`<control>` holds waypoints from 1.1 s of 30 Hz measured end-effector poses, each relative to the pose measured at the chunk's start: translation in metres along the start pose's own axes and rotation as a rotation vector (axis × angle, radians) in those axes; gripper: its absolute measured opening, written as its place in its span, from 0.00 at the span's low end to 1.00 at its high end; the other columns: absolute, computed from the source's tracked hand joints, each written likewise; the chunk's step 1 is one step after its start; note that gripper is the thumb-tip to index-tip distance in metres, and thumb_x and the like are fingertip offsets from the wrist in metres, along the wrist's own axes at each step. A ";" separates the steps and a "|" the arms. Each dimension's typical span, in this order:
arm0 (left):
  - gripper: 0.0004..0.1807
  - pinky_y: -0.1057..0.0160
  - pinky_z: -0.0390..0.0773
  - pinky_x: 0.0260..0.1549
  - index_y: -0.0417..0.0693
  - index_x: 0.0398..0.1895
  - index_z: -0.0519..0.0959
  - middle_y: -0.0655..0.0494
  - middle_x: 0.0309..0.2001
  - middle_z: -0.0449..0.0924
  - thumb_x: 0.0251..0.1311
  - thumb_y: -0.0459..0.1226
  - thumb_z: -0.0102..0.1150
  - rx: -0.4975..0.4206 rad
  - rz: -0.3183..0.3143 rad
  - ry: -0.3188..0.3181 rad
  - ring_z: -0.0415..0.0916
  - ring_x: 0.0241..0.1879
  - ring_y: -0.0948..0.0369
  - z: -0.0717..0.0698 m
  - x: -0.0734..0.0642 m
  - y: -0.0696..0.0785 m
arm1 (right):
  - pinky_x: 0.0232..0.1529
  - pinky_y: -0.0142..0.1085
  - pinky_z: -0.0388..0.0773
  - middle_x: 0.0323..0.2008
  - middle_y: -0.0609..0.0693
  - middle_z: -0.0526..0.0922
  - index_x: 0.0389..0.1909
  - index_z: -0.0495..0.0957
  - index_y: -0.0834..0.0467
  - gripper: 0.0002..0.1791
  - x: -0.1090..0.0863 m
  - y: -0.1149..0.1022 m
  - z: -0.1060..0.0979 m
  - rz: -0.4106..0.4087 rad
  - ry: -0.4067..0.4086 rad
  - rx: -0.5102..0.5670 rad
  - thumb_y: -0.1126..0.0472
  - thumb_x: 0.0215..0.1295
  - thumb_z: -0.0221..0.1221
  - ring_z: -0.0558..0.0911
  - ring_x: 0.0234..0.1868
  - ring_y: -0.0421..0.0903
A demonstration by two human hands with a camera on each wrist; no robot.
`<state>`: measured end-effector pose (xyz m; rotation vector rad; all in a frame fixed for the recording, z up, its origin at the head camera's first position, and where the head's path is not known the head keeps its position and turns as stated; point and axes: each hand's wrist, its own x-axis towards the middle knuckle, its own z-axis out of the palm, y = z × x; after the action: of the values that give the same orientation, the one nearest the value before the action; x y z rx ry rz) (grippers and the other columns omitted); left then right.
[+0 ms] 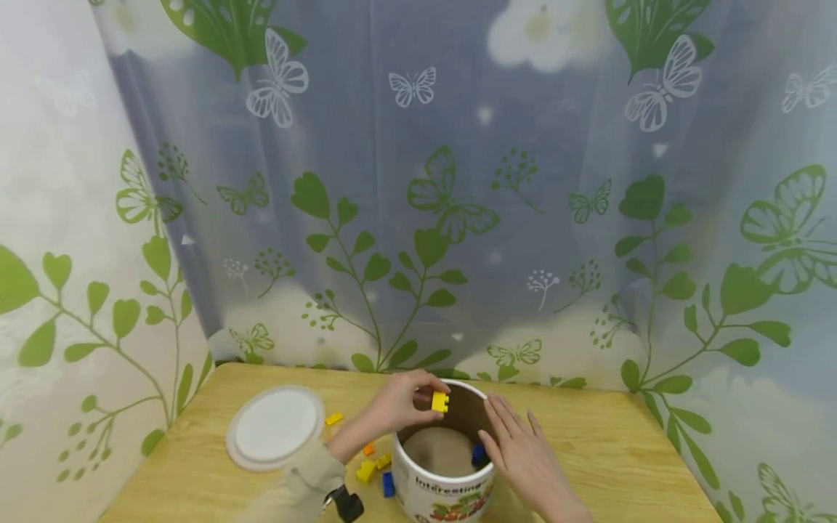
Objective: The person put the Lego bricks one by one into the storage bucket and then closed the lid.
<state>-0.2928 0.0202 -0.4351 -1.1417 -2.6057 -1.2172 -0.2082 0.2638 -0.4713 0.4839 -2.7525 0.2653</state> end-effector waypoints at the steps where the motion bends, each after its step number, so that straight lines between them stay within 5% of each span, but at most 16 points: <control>1: 0.17 0.76 0.81 0.41 0.45 0.50 0.84 0.52 0.47 0.83 0.57 0.33 0.74 0.009 -0.002 -0.004 0.85 0.44 0.57 0.002 0.001 0.001 | 0.69 0.65 0.62 0.75 0.54 0.66 0.75 0.65 0.58 0.30 0.000 0.000 0.000 -0.002 0.002 -0.002 0.49 0.80 0.49 0.67 0.73 0.55; 12: 0.17 0.78 0.80 0.39 0.47 0.48 0.85 0.55 0.48 0.84 0.54 0.32 0.76 0.077 -0.030 -0.040 0.83 0.42 0.67 0.025 0.015 0.001 | 0.68 0.64 0.64 0.74 0.54 0.67 0.75 0.66 0.59 0.29 0.000 -0.001 -0.001 0.001 0.008 -0.010 0.50 0.79 0.50 0.69 0.72 0.54; 27: 0.18 0.73 0.77 0.39 0.51 0.49 0.86 0.62 0.43 0.86 0.54 0.36 0.77 0.266 -0.005 -0.062 0.79 0.38 0.68 0.035 0.013 -0.002 | 0.69 0.64 0.63 0.75 0.54 0.66 0.75 0.65 0.58 0.30 0.001 0.001 0.000 0.011 -0.017 0.011 0.49 0.80 0.49 0.67 0.74 0.54; 33: 0.16 0.71 0.80 0.46 0.49 0.52 0.85 0.58 0.48 0.86 0.60 0.37 0.72 0.189 -0.005 -0.033 0.82 0.47 0.62 0.035 0.012 -0.002 | 0.69 0.64 0.63 0.75 0.54 0.66 0.75 0.65 0.58 0.29 0.000 0.000 0.000 0.014 -0.017 0.017 0.50 0.79 0.50 0.67 0.74 0.54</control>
<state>-0.2940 0.0507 -0.4562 -1.1294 -2.6796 -0.9357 -0.2085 0.2642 -0.4709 0.4740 -2.7729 0.2900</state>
